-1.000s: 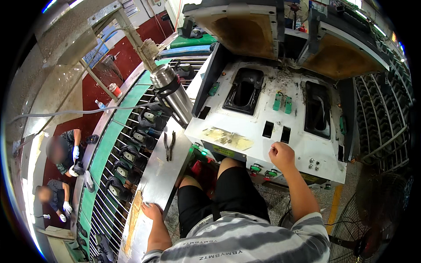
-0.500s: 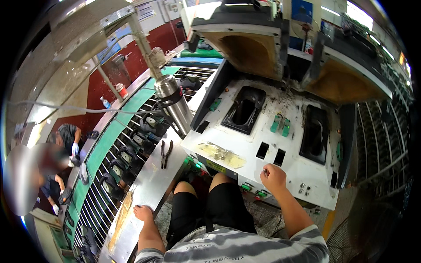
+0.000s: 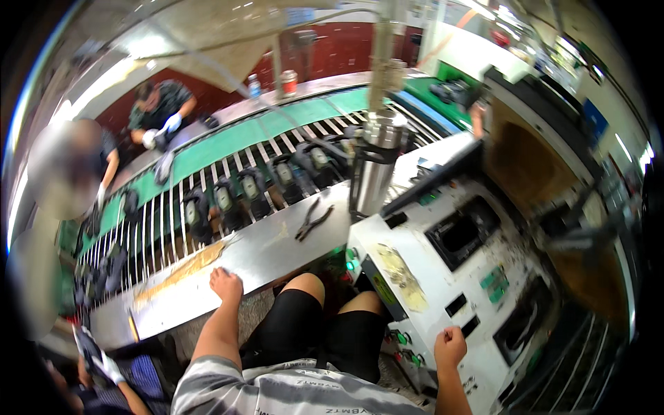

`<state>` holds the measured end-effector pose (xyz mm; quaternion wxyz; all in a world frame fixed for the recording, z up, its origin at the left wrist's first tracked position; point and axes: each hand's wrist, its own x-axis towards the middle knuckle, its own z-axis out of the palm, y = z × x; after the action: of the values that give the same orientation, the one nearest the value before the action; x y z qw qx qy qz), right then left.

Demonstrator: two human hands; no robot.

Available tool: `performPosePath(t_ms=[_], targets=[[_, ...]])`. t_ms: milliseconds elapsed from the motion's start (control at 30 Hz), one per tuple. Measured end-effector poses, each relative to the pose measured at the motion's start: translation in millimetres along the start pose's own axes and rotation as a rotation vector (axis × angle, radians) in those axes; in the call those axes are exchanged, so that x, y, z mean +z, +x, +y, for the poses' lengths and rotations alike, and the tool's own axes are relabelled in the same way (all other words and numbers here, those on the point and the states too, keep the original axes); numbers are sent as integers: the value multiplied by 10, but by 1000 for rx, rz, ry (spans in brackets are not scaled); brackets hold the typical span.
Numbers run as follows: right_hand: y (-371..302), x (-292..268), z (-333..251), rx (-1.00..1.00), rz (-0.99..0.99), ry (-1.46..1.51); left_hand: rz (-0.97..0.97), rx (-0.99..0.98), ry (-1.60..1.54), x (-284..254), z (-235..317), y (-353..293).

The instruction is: The person picks up shoes from a conveyor belt, places them onto the molds of a pressing machine, and presses green buttons to operate the machine. They repeat the process by returning the shoes to the conveyor and picking up new ones.

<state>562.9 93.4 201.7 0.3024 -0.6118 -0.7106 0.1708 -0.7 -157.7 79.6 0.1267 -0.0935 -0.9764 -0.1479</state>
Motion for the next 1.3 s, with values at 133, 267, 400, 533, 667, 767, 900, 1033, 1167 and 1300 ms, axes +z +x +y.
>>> performPosePath(t_ms=[133,267,400,533,667,767,900,1033,1167,1300], targets=[[37,66,155,10,-62,-63,80,44,-34,125,-115,12],[49,84,276,40,-114,-57,47,2,-49,-19,-19,13],[119,125,233,73,-128,-128,67,-42,-4,203,-142,13],[70,85,191,134,-73,-183,60,-51,-16,50,-22,-5],[58,148,165,124,-57,-180,28,-75,-36,56,-38,8],[-7,122,204,109,-36,-166,79,-75,-42,62,-73,-9],[-25,84,173,53,-50,-127,39,-74,-55,19,-95,-22],[133,54,625,34,-142,-172,23,-84,-41,59,-135,-20],[-87,424,-5,-252,-95,-77,33,-83,-99,163,-201,-38],[-511,1429,-1118,-415,-173,444,-11,-30,-184,104,-286,-58]])
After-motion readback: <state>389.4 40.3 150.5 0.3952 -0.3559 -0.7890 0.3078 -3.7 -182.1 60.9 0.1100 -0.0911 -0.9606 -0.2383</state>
